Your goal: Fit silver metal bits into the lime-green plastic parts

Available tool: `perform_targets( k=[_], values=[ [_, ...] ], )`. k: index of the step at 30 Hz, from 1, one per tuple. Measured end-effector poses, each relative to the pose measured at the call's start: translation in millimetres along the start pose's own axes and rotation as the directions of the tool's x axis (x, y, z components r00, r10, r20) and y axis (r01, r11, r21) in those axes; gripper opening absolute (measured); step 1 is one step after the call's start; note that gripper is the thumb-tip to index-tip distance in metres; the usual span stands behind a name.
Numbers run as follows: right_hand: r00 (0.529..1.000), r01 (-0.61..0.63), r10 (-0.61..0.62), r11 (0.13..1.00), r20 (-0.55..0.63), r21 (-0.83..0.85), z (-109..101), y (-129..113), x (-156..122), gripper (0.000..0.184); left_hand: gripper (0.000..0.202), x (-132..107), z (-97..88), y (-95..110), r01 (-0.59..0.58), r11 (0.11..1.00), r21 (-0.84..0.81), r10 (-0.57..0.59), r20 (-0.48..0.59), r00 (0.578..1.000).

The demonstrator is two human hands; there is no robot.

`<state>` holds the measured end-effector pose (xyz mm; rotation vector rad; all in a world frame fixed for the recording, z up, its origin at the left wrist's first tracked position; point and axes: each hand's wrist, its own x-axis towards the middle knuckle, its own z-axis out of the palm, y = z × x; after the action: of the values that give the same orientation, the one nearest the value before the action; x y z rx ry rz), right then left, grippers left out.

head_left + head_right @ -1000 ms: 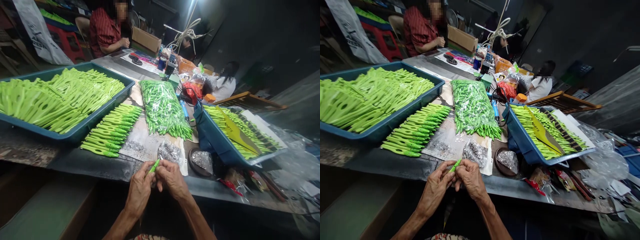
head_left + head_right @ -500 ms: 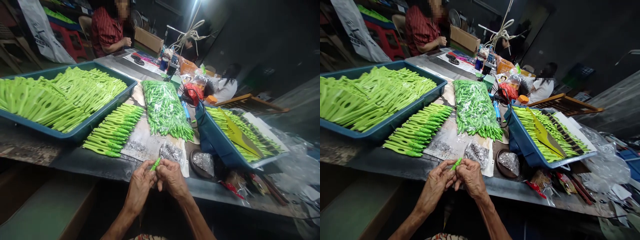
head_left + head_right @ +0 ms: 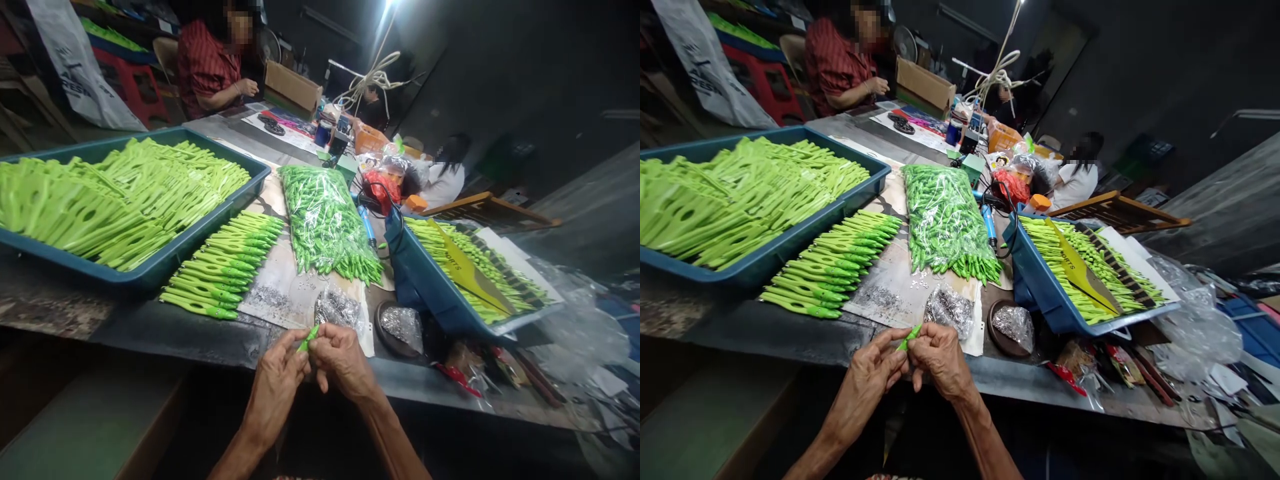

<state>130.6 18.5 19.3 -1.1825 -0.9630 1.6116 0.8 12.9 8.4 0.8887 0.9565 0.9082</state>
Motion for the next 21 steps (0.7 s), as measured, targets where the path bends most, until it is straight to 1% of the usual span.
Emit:
perform_targets(
  k=[5,8,10,11,12,13,14,15,16,17,18,21],
  values=[
    [1.0,0.027,-0.027,1.0,0.002,-0.007,4.4,3.1,-5.6,0.027,0.044,-6.9,-1.0,8.3,0.074,0.993,-0.088,-0.069,0.052,0.996],
    [1.0,0.019,-0.018,0.999,0.026,-0.035,5.0,3.6,-9.0,0.029,0.042,-8.7,-2.0,11.8,0.104,0.991,-0.083,-0.097,0.079,0.992],
    [0.999,0.006,-0.002,0.998,0.053,-0.063,1.8,-1.4,-11.5,0.031,0.041,-8.7,-2.8,11.6,0.106,0.993,-0.058,-0.101,0.092,0.991],
    [0.999,0.024,-0.018,0.988,0.042,-0.151,-1.2,-5.7,-12.4,0.032,0.042,-8.5,-3.3,10.8,0.105,0.994,-0.038,-0.101,0.088,0.991],
    [0.998,0.058,-0.059,0.954,0.008,-0.294,-5.2,-11.0,-12.6,0.032,0.043,-8.2,-3.8,9.9,0.103,0.995,-0.014,-0.101,0.076,0.992],
    [0.991,0.095,-0.129,0.882,-0.041,-0.461,-10.0,-16.8,-12.1,0.032,0.044,-7.9,-4.2,9.1,0.101,0.995,0.013,-0.102,0.059,0.993],
    [0.969,0.121,-0.231,0.75,-0.087,-0.65,-15.5,-22.5,-10.4,0.031,0.046,-7.7,-4.6,8.4,0.098,0.994,0.041,-0.1,0.041,0.994],
    [0.936,0.124,-0.331,0.626,-0.118,-0.77,-21.7,-27.5,-7.5,0.029,0.048,-7.6,-5.0,8.0,0.097,0.993,0.069,-0.098,0.025,0.995],
    [0.904,0.12,-0.407,0.54,-0.134,-0.833,-28.1,-31.2,-3.5,0.024,0.049,-7.5,-5.3,7.9,0.097,0.991,0.09,-0.098,0.015,0.995],
    [0.878,0.118,-0.461,0.473,-0.131,-0.873,-34.5,-33.5,1.4,0.019,0.051,-7.6,-5.7,8.0,0.098,0.989,0.106,-0.1,0.01,0.995],
    [0.866,0.121,-0.488,0.416,-0.109,-0.901,-40.5,-33.9,7.0,0.015,0.053,-7.7,-6.1,8.3,0.102,0.988,0.117,-0.104,0.008,0.995],
    [0.875,0.135,-0.484,0.244,0.0,-0.96,-54.6,-26.6,22.6,0.015,0.054,-7.7,-7.6,8.4,0.114,0.984,0.135,-0.116,0.004,0.993]
  ],
)
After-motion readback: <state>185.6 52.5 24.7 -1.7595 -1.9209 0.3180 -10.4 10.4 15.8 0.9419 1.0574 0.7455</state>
